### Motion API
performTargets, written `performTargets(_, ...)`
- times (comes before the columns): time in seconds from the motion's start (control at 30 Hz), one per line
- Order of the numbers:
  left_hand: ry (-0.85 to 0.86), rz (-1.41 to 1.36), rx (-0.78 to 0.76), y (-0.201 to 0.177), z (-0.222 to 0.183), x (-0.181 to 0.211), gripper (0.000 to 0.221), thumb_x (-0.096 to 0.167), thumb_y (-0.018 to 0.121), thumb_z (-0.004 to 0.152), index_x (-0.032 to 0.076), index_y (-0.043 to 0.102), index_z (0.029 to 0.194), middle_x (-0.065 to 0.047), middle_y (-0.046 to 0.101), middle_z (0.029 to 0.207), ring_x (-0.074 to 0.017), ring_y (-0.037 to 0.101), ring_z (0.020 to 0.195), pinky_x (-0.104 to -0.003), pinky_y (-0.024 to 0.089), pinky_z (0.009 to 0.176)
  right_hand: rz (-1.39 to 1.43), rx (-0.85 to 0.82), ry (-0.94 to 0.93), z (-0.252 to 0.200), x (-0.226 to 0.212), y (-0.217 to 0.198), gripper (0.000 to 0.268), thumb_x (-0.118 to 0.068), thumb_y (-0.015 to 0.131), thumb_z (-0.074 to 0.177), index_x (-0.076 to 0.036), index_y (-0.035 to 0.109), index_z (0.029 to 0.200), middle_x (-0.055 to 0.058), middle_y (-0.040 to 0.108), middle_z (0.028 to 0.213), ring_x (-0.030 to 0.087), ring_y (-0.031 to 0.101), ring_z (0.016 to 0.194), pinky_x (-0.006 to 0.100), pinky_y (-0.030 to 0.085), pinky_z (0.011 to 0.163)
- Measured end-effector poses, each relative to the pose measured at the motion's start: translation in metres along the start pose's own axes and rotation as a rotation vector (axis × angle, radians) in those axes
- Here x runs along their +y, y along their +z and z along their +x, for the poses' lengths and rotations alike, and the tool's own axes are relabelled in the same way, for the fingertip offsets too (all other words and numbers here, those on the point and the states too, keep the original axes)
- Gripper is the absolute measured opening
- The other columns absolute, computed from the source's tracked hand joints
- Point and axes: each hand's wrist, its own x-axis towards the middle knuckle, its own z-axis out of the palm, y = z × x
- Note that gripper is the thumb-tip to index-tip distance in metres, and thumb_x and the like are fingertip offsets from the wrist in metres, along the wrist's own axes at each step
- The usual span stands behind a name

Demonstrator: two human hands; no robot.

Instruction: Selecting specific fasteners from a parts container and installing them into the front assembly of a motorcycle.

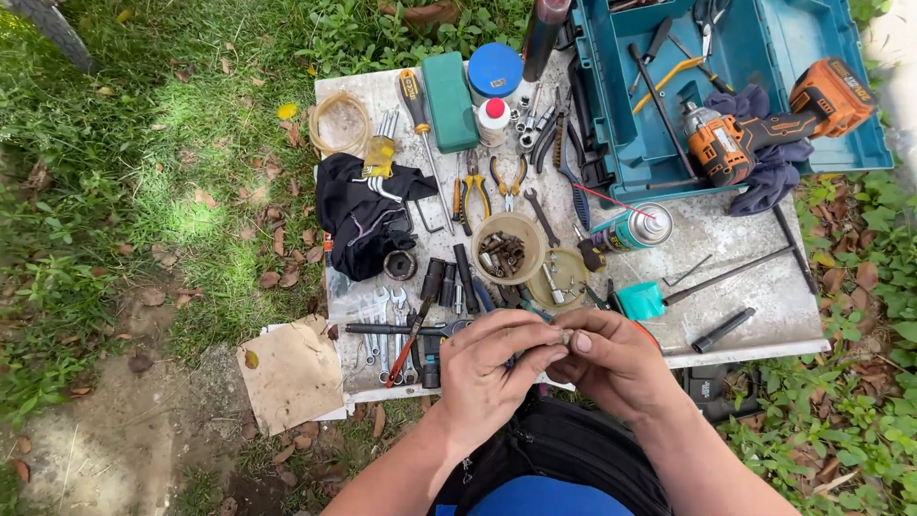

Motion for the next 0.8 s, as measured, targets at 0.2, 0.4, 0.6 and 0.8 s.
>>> performTargets(0.2, -0.082, -0.149, 0.022, 0.004, -0.004, 0.018, 0.035, 0.013, 0.093, 0.094, 0.017, 0.074, 0.123, -0.003, 0.085, 0.106, -0.0187, 0.086, 0.097, -0.031, 0.07, 0.094, -0.084, -0.06, -0.139, -0.02, -0.016, 0.019, 0.026, -0.008, 0.089, 0.094, 0.004, 0.082, 0.116, 0.017, 0.073, 0.099, 0.023, 0.058, 0.074, 0.035, 0.045, 0.069)
performTargets(0.4, -0.117, -0.342, 0.007, 0.004, -0.004, 0.025, 0.042, 0.003, 0.092, 0.095, 0.015, 0.071, 0.13, -0.006, 0.085, 0.108, -0.0193, 0.086, 0.101, -0.034, 0.072, 0.097, -0.367, 0.038, -0.28, -0.032, -0.02, 0.015, 0.024, -0.008, 0.094, 0.085, -0.002, 0.087, 0.107, 0.015, 0.078, 0.108, 0.026, 0.07, 0.1, 0.037, 0.053, 0.089)
performTargets(0.6, -0.137, -0.34, -0.009, 0.004, -0.005, 0.022, 0.043, 0.004, 0.093, 0.093, 0.013, 0.07, 0.128, -0.005, 0.084, 0.109, -0.0182, 0.086, 0.101, -0.032, 0.072, 0.097, -0.534, 0.05, -0.367, -0.033, -0.025, 0.02, 0.026, -0.008, 0.094, 0.084, -0.006, 0.087, 0.108, 0.015, 0.08, 0.108, 0.027, 0.072, 0.108, 0.037, 0.056, 0.094)
performTargets(0.8, -0.227, -0.266, -0.01, 0.002, -0.012, 0.008, 0.032, 0.014, 0.092, 0.092, 0.016, 0.077, 0.12, -0.005, 0.085, 0.108, -0.0182, 0.085, 0.1, -0.031, 0.071, 0.095, -0.756, 0.13, -0.408, -0.028, -0.02, 0.02, 0.025, -0.013, 0.095, 0.082, -0.008, 0.086, 0.104, 0.012, 0.083, 0.104, 0.025, 0.076, 0.106, 0.035, 0.061, 0.095)
